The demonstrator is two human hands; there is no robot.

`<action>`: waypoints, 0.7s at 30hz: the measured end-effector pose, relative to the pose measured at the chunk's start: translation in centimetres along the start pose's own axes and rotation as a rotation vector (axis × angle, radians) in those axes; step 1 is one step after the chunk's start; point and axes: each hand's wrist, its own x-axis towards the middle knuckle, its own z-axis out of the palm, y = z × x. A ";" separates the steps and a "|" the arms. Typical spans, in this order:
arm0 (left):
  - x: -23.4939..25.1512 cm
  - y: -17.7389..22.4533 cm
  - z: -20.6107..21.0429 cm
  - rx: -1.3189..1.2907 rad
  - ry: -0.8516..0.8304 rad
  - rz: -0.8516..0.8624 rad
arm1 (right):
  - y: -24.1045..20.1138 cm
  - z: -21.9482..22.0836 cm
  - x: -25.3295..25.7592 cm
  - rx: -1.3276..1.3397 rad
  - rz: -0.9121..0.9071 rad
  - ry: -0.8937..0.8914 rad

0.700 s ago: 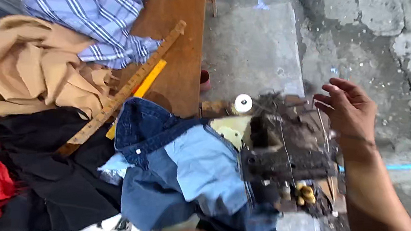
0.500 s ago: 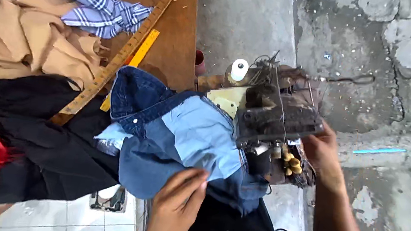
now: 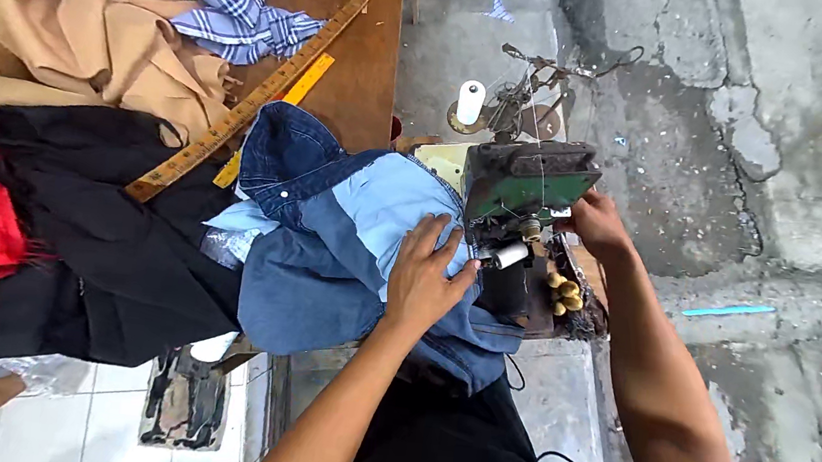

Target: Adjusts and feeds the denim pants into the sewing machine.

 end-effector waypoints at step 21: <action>2.1 -1.4 -1.6 0.052 -0.146 0.069 | 5.5 13.1 -14.8 0.406 -0.274 -0.164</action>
